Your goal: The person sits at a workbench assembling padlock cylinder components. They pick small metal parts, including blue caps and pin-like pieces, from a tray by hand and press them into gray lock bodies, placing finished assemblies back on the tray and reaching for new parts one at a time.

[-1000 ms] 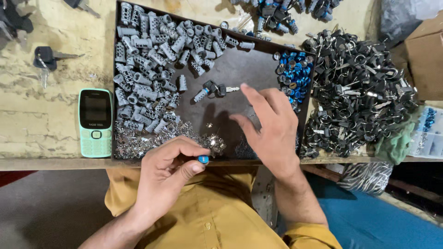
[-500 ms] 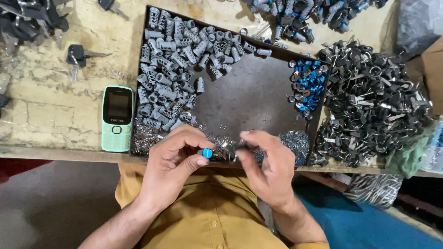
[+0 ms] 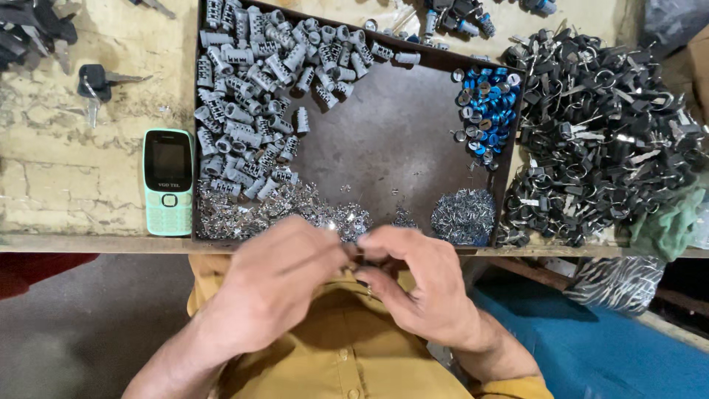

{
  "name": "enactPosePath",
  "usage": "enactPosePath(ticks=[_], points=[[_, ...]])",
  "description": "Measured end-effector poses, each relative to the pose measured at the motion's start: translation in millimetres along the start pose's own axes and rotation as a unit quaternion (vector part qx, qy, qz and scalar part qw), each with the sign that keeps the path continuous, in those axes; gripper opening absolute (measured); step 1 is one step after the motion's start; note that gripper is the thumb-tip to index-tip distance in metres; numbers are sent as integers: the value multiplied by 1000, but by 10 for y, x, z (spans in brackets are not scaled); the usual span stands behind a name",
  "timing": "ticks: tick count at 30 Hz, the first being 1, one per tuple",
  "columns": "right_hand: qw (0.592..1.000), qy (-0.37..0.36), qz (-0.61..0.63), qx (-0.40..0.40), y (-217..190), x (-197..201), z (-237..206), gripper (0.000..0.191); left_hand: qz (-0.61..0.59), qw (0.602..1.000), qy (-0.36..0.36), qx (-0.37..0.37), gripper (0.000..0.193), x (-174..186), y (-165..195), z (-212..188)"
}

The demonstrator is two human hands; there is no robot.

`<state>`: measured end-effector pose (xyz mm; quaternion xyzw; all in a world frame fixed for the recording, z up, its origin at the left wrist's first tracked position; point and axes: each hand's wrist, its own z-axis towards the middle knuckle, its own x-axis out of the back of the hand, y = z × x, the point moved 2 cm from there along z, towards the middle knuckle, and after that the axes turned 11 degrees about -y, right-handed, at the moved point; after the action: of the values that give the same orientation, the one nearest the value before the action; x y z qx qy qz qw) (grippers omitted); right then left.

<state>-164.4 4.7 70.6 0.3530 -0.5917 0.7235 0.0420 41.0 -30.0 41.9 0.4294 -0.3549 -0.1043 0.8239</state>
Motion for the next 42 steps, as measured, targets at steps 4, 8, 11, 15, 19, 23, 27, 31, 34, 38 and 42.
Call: enactPosePath(ticks=[4,8,11,15,19,23,27,31,34,38,42], points=[[990,5,139,-33,-2,-41,-19,70,-46,998,-21,39,34,-37,91,4],[979,-115,133,-101,76,56,84,63,-83,989,37,113,29,-71,133,-53],[991,-123,50,-32,73,270,226,53,-94,983,88,129,47,-53,46,-139],[970,234,41,-52,-100,591,268,35,-127,957,174,194,35,-12,-105,-275],[970,103,-217,-44,-53,362,493,29,-116,953,203,193,17,-30,-230,-270],[957,6,-283,-66,247,-19,593,22,-109,954,218,173,11,-32,-330,-284],[959,8,-271,-79,410,-141,539,22,-122,953,207,186,9,0,-377,-319],[960,16,-275,-60,474,-127,576,17,-107,959,196,172,7,-10,-354,-209],[953,41,-298,-37,448,-64,583,19,-106,956,193,193,6,-27,-292,-141],[977,88,-196,-4,242,-35,345,22,-128,958,158,202,10,-149,-158,-113],[976,111,-157,102,108,-118,26,26,-443,867,36,226,10,-390,-179,-63]])
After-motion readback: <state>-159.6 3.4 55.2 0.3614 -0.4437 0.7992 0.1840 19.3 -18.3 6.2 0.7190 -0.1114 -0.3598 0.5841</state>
